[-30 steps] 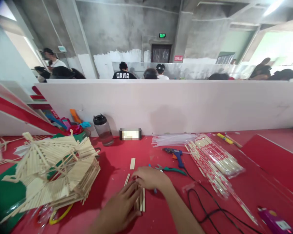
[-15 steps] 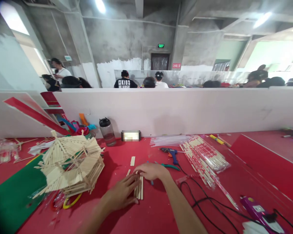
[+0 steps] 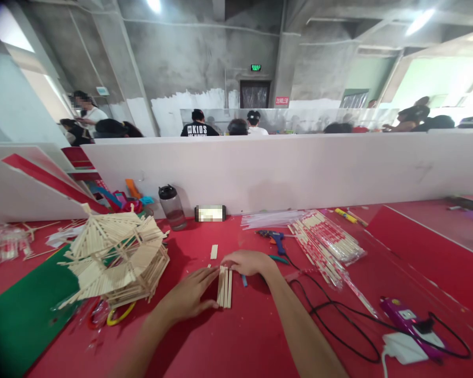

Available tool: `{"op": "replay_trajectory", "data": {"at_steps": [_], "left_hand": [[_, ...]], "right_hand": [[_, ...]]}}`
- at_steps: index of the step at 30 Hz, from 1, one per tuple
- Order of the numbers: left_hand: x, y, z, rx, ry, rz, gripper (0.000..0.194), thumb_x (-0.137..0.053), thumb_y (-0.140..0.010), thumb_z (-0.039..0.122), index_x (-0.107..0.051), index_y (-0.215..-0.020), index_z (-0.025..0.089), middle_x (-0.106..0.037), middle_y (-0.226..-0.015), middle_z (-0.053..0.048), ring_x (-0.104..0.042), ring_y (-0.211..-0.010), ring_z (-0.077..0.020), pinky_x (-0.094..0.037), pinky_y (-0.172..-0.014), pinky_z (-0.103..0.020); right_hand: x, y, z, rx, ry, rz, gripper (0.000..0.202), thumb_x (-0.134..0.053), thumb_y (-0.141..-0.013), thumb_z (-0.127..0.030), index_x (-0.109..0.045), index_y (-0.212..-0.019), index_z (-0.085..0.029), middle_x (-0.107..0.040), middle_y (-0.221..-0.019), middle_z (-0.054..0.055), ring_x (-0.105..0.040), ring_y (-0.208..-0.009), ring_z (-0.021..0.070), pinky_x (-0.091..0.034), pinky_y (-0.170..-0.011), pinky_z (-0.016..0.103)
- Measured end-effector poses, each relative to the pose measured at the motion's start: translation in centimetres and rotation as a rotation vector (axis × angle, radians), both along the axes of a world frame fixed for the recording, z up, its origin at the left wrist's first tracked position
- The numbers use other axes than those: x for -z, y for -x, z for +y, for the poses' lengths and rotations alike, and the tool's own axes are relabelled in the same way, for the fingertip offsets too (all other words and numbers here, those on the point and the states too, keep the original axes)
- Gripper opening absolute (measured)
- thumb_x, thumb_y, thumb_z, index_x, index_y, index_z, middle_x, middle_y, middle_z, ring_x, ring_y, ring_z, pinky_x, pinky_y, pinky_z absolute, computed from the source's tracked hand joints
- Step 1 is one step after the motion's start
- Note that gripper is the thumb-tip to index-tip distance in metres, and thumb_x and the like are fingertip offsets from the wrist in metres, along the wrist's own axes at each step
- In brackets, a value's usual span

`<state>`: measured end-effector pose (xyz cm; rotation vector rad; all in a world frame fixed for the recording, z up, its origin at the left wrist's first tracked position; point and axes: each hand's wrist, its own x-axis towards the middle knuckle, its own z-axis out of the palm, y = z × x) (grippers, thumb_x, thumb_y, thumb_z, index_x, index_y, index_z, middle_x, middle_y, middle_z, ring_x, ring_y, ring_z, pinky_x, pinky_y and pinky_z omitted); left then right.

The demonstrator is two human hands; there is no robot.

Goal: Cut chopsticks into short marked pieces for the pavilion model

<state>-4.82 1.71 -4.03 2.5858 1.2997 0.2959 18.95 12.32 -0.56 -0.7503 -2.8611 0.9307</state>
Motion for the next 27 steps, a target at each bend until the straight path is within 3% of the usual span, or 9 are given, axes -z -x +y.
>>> {"op": "replay_trajectory", "data": {"at_steps": [3,9,14,21,24,27], "left_hand": [[0.1,0.2,0.1,0.045,0.004,0.007,0.084,-0.050,-0.082,0.068,-0.025,-0.151,0.027,-0.041,-0.150,-0.013,-0.040,-0.136,-0.0325,-0.033,-0.110,-0.050],[0.9,-0.5,0.2,0.054,-0.005,-0.005,0.101,-0.047,-0.079,0.074,-0.008,-0.154,0.018,-0.023,-0.157,-0.016,-0.023,-0.145,-0.0306,-0.021,-0.118,-0.048],[1.1,-1.2,0.2,0.067,0.014,-0.045,0.096,-0.047,-0.081,0.073,-0.015,-0.153,0.018,-0.031,-0.154,-0.016,-0.028,-0.143,-0.0291,-0.017,-0.119,-0.048],[0.5,-1.8,0.1,0.031,0.032,-0.071,0.093,-0.051,-0.079,0.072,-0.021,-0.151,0.022,-0.037,-0.151,-0.014,-0.033,-0.139,-0.0330,-0.022,-0.116,-0.053],[0.2,-2.0,-0.1,0.032,0.047,-0.059,0.093,-0.050,-0.080,0.071,-0.018,-0.152,0.023,-0.039,-0.149,-0.014,-0.035,-0.138,-0.0333,-0.020,-0.117,-0.052],[0.4,-2.1,-0.1,0.010,0.055,-0.031,0.103,-0.050,-0.076,0.076,-0.009,-0.154,0.024,-0.030,-0.154,-0.015,-0.028,-0.141,-0.0364,-0.020,-0.116,-0.054]], "right_hand": [[0.3,0.2,0.0,0.002,-0.012,-0.027,0.035,-0.049,-0.089,-0.014,-0.061,-0.121,-0.021,-0.070,-0.111,0.005,-0.064,-0.098,0.0194,-0.047,-0.083,0.027],[0.6,0.1,0.0,0.040,0.017,0.003,0.045,-0.049,-0.088,-0.013,-0.054,-0.132,-0.023,-0.068,-0.117,0.006,-0.064,-0.099,0.0184,-0.047,-0.084,0.025],[0.7,-0.7,0.4,0.056,0.029,0.023,0.046,-0.050,-0.086,-0.014,-0.055,-0.131,-0.023,-0.066,-0.121,0.007,-0.062,-0.106,0.0211,-0.046,-0.089,0.029],[0.6,-0.7,0.5,0.012,0.099,0.027,0.046,-0.048,-0.086,-0.012,-0.056,-0.130,-0.022,-0.071,-0.108,0.005,-0.066,-0.092,0.0184,-0.048,-0.078,0.025],[0.6,-0.7,0.5,0.000,0.095,0.015,0.046,-0.049,-0.087,-0.011,-0.055,-0.131,-0.021,-0.070,-0.110,0.006,-0.065,-0.094,0.0188,-0.048,-0.080,0.026],[0.4,-0.7,0.6,-0.005,0.042,0.017,0.046,-0.050,-0.086,-0.012,-0.055,-0.131,-0.021,-0.068,-0.115,0.008,-0.064,-0.098,0.0199,-0.047,-0.082,0.027]]}}
